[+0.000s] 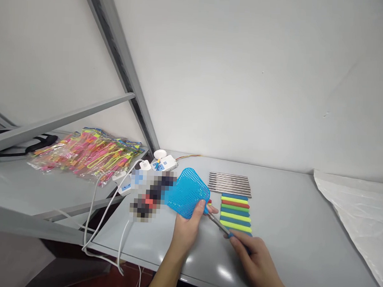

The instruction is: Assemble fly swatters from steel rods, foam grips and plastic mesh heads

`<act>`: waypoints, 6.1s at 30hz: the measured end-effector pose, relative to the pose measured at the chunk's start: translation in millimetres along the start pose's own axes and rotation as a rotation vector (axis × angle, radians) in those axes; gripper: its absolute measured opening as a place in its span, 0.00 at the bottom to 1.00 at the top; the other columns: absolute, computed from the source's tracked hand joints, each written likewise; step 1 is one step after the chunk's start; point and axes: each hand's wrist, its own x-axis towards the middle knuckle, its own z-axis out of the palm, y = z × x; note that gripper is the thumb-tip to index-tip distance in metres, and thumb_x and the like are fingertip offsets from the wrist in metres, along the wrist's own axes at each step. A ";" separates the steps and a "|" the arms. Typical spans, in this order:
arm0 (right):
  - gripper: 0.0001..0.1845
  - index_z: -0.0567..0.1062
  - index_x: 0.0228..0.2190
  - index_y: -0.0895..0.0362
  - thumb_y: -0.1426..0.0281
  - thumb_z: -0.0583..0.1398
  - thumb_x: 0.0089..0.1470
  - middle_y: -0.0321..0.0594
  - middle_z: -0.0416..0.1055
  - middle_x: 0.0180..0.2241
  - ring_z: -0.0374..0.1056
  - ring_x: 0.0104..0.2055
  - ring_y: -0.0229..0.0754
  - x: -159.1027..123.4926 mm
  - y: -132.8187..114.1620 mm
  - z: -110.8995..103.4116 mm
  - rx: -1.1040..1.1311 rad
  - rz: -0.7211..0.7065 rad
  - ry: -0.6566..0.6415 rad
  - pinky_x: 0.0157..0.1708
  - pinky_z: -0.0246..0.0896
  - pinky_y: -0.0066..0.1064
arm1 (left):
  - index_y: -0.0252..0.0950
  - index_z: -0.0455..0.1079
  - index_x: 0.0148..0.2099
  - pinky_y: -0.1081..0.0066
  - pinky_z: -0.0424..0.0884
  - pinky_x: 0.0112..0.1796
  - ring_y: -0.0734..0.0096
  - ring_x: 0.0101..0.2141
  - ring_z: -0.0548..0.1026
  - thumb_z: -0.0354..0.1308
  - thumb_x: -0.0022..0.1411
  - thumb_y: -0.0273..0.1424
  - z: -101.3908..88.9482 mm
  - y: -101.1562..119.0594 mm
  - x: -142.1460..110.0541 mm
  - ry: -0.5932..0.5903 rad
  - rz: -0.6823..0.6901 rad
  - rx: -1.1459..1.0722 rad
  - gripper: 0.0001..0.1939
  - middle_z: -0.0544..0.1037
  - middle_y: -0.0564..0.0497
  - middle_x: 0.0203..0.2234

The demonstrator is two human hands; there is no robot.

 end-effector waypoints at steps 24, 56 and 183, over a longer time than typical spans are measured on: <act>0.18 0.79 0.38 0.53 0.61 0.52 0.62 0.39 0.78 0.28 0.72 0.26 0.41 6.7 -30.8 -22.5 -0.099 -0.098 -0.074 0.30 0.67 0.27 | 0.35 0.79 0.36 0.64 0.67 0.48 0.60 0.40 0.76 0.52 0.67 0.41 4.9 11.6 1.2 -0.026 0.101 0.033 0.18 0.81 0.46 0.32; 0.17 0.76 0.46 0.47 0.60 0.50 0.64 0.36 0.79 0.37 0.75 0.38 0.42 -2.3 -16.3 -72.9 -0.265 -0.120 -0.225 0.37 0.69 0.27 | 0.34 0.73 0.34 0.64 0.69 0.45 0.65 0.39 0.75 0.52 0.68 0.40 30.2 42.9 -20.7 0.045 0.077 -0.321 0.17 0.77 0.46 0.33; 0.16 0.75 0.40 0.53 0.62 0.50 0.64 0.40 0.77 0.35 0.73 0.35 0.42 8.6 9.8 -60.8 -0.191 -0.162 -0.143 0.37 0.65 0.30 | 0.40 0.72 0.51 0.66 0.72 0.44 0.65 0.43 0.77 0.56 0.64 0.45 47.1 32.2 -1.1 0.271 0.024 -0.607 0.19 0.79 0.47 0.46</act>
